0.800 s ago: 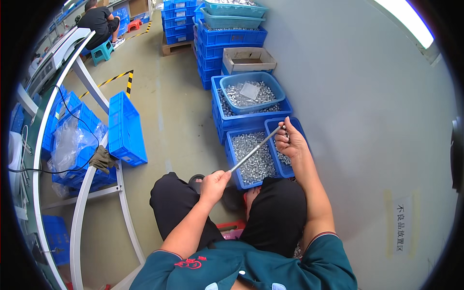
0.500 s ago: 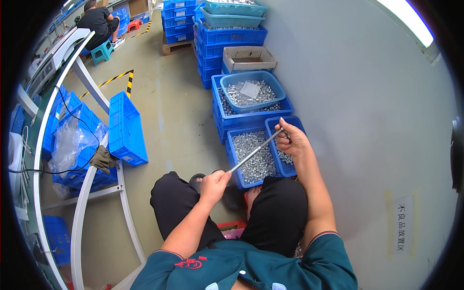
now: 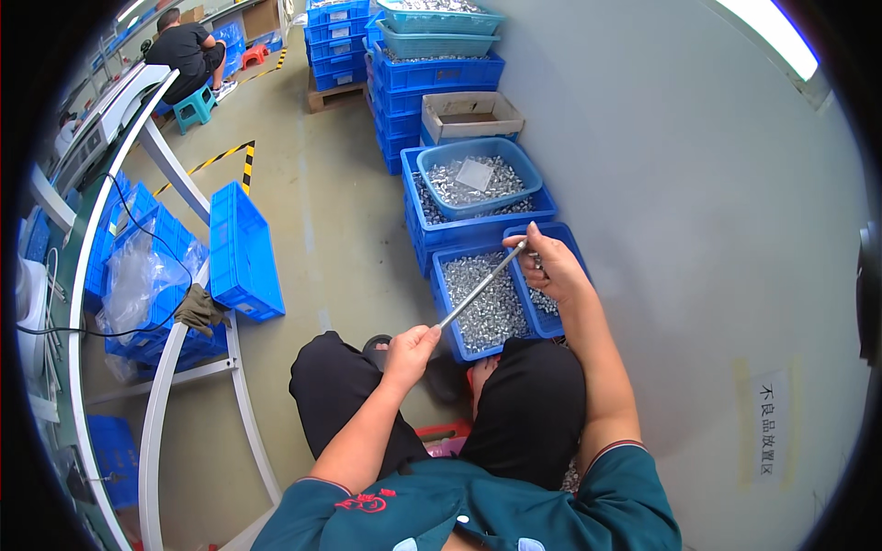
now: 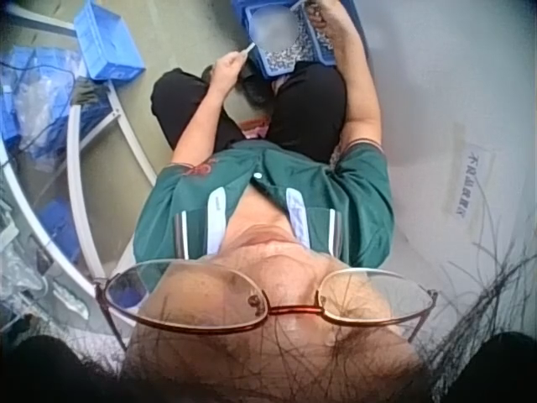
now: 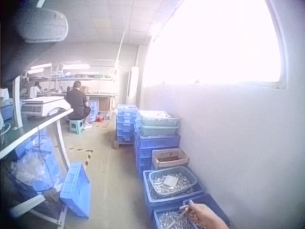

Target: Assembling small metal nuts or components onto a thin metal rod in a manufacturing environment.

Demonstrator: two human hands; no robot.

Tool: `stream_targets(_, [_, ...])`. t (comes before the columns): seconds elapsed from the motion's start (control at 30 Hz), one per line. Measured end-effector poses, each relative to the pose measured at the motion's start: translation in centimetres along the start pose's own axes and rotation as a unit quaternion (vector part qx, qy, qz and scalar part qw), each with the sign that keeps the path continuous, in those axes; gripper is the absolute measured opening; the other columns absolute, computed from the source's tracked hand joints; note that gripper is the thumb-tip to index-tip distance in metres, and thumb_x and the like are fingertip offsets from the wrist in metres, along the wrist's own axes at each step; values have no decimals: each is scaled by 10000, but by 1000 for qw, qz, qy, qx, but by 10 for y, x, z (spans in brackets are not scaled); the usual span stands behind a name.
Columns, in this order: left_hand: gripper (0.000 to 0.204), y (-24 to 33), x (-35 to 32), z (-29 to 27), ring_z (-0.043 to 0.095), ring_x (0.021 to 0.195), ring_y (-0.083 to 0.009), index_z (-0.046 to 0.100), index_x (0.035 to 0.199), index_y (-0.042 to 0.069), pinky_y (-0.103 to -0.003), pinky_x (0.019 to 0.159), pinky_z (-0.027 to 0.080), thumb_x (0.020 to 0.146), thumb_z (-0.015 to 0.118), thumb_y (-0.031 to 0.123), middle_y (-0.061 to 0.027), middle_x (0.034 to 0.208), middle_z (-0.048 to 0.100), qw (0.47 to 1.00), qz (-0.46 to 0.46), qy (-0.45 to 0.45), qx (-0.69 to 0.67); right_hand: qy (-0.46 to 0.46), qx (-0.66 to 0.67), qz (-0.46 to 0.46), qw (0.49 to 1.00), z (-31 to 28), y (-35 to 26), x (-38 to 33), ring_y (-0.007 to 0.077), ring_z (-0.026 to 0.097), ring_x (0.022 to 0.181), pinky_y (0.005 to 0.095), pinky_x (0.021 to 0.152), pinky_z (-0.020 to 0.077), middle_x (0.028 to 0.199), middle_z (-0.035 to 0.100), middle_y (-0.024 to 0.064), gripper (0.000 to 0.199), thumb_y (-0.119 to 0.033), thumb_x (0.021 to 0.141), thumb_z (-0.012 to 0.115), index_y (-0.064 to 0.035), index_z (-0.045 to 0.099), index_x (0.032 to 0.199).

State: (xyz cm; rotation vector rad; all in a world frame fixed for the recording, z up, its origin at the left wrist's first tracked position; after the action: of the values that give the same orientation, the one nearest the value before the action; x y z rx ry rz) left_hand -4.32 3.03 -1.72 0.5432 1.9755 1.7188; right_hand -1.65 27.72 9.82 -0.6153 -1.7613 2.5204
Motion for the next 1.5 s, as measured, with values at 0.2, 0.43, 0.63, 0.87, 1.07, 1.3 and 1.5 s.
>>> stream_targets(0.2, [409,1,5,4,316,507,-62,453,615,30,-271,462,288,895,530,319,33,517,355,999,4,42,-32,0,46,82,996,-14,17,4,34,342,471,162,373,230,682,469,15,281,-237,896,502,14,561,1009])
stream_targets(0.43, [390,-2,3,-2,335,519,-52,478,616,42,-248,480,296,895,533,308,46,531,378,999,-7,38,11,10,184,62,981,-31,24,16,46,364,469,156,357,258,740,512,62,181,-130,884,484,11,500,997])
stream_targets(0.63, [381,6,-1,-5,331,522,-40,482,600,49,-226,474,276,894,538,285,61,542,387,999,-7,33,32,-49,220,15,974,-29,19,17,37,352,444,156,349,245,695,509,20,163,-225,906,513,-66,520,872])
stream_targets(0.87, [394,9,-3,-7,312,511,-43,458,589,48,-237,455,265,892,539,286,60,531,367,998,-6,34,44,-23,186,24,982,-27,21,19,39,332,456,158,350,242,713,505,21,183,-215,904,505,-44,544,954])
stream_targets(1.07, [402,6,-2,-6,304,511,-42,447,584,47,-239,452,259,891,542,289,63,527,350,998,-4,35,44,6,224,29,974,-33,22,21,44,359,469,158,351,260,727,515,41,181,-148,894,474,-5,549,975])
stream_targets(1.3, [402,9,-3,-5,303,513,-39,450,588,43,-237,451,259,893,540,289,65,530,349,998,-7,24,54,-64,257,-4,964,-27,17,18,40,339,468,158,356,236,719,524,14,120,-178,873,567,-59,562,884])
stream_targets(1.5, [401,8,-4,-3,298,510,-43,451,593,33,-248,446,260,891,542,285,59,527,348,998,-7,20,54,-52,269,-4,962,-19,18,18,44,342,482,156,364,223,692,518,0,65,-118,828,619,-79,567,833])
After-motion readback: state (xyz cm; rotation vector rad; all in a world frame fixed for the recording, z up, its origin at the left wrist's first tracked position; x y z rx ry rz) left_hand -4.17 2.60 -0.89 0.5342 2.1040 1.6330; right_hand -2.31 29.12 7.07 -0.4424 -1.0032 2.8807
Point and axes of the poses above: each hand's wrist, its own x-axis towards the middle knuckle, its own z-axis out of the palm, y = z × x, the point moved 5 cm from there along x, towards the middle knuckle
